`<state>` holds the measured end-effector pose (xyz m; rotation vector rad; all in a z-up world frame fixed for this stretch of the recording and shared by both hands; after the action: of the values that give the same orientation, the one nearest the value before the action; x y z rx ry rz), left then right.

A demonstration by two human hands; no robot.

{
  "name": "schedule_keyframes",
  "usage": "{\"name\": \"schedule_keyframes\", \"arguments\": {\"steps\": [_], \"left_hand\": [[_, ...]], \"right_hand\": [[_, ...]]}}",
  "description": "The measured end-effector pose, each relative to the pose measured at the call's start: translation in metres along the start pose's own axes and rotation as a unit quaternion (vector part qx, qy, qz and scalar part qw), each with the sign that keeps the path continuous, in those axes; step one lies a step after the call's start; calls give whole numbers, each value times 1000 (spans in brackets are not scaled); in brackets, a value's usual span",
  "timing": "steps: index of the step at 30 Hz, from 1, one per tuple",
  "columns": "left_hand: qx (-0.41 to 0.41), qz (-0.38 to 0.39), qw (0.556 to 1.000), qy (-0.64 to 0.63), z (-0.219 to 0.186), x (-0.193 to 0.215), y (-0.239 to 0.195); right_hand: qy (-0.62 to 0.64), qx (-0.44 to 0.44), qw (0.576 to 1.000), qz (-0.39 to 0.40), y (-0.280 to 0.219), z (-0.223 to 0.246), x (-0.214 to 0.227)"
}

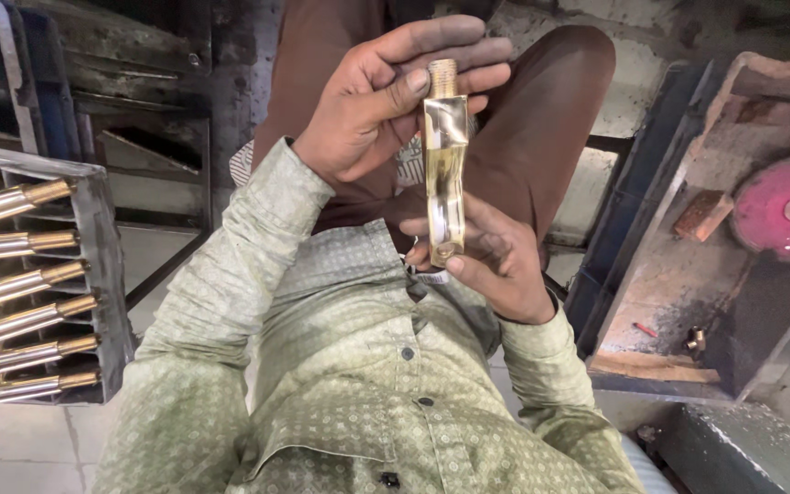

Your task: The person holds a metal handle-like object and presses it against a rotating polishing wheel to smooth its surface, turning the object over to polish different sides and placing finished items into a crate.

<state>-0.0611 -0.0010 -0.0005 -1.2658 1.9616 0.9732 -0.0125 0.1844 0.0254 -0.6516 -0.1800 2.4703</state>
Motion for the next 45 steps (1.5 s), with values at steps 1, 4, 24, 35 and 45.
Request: {"name": "schedule_keyframes", "arguments": {"steps": [1,4,24,35,45], "left_hand": [[-1,1,1000,1,0,0,0],[-5,5,1000,-1,0,2,1],[-29,-190,969,155,-14,38,-28],[-52,-200,968,139,-14,40,-38],[-75,-213,966,128,-23,28,-57]], "right_hand": [[1,2,1000,1,0,0,0],[-3,6,1000,3,2,-2,1],[234,4,972,-4,11,-28,22],[228,3,974,12,14,-25,20],[199,64,976,60,15,-3,14]]}}
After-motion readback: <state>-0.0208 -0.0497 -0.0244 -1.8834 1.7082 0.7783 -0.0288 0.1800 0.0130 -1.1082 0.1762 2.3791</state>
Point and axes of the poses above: each hand's wrist, its own y-axis towards the middle knuckle, its own x-axis out of the back of the hand, z = x × y, the point moved 7 cm from there along y, towards the middle knuckle, and after that the axes turned 4 degrees about z, right-handed, at the moved point
